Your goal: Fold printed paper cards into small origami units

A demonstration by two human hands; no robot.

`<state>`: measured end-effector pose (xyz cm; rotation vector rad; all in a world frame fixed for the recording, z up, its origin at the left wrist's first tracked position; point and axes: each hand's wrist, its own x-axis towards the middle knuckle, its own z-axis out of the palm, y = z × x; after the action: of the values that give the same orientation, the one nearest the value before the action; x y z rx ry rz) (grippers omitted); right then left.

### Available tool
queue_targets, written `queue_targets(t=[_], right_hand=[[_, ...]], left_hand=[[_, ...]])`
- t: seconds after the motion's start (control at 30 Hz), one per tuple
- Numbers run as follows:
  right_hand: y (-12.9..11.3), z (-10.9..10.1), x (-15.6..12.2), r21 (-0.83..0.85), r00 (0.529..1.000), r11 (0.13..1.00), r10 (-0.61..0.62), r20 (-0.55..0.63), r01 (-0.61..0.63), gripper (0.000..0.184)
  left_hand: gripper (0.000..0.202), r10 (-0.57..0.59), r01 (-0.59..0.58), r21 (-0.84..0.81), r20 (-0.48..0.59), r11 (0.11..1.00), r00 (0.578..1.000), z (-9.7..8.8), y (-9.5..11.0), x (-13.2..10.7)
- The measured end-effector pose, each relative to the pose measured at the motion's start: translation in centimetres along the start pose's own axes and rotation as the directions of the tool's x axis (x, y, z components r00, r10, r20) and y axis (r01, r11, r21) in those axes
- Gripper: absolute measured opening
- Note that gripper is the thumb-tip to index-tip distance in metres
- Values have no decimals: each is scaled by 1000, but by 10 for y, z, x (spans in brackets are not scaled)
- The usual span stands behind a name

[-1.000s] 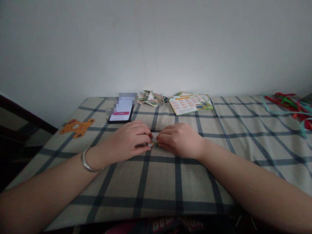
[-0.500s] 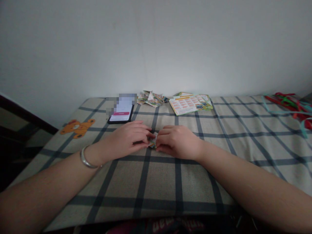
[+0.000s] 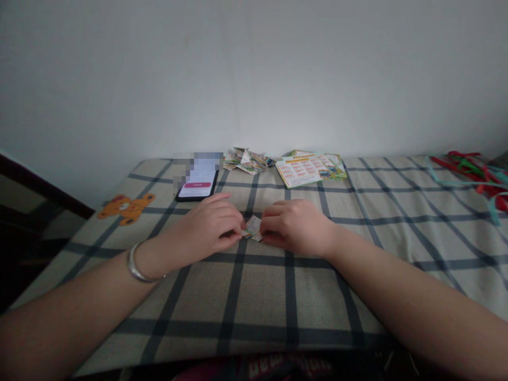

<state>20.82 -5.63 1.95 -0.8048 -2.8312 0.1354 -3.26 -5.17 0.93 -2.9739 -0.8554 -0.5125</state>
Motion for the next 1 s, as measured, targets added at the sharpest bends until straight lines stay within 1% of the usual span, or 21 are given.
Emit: queue_targets(t=[0.13, 0.2, 0.3, 0.37, 0.43, 0.63, 0.77, 1.0], right_hand=[[2, -2, -2, -32, 1000, 999, 30, -2, -30, 19], [1, -2, -2, -34, 999, 998, 47, 0, -47, 18], [-2, -2, -1, -10, 992, 992, 126, -1, -126, 13], [-5, -2, 0, 8, 980, 980, 199, -12, -199, 11], [-7, -2, 0, 19, 969, 969, 245, -22, -245, 10], [-6, -1, 2, 96, 967, 963, 254, -25, -251, 11], [-5, 3, 4, 123, 957, 951, 288, -34, -282, 12], [-7, 5, 5, 179, 957, 944, 288, -42, -276, 13]], left_hand=[[9, -8, 8, -9, -5, 1000, 1000, -2, 0, 0], [9, -11, 11, -5, -11, 1000, 1000, -3, 1, 0], [10, -5, 5, 8, -11, 1000, 1000, -4, 1, 0], [11, -3, 3, 14, -14, 1000, 1000, -3, 1, 0], [10, 1, 0, 15, -25, 1000, 1000, -3, 1, 0], [10, -23, 23, 3, -9, 1000, 1000, -4, 3, 0], [9, -49, 49, 17, 5, 999, 999, -4, 5, 0], [11, -112, 112, 25, -15, 993, 994, -4, 10, 1]])
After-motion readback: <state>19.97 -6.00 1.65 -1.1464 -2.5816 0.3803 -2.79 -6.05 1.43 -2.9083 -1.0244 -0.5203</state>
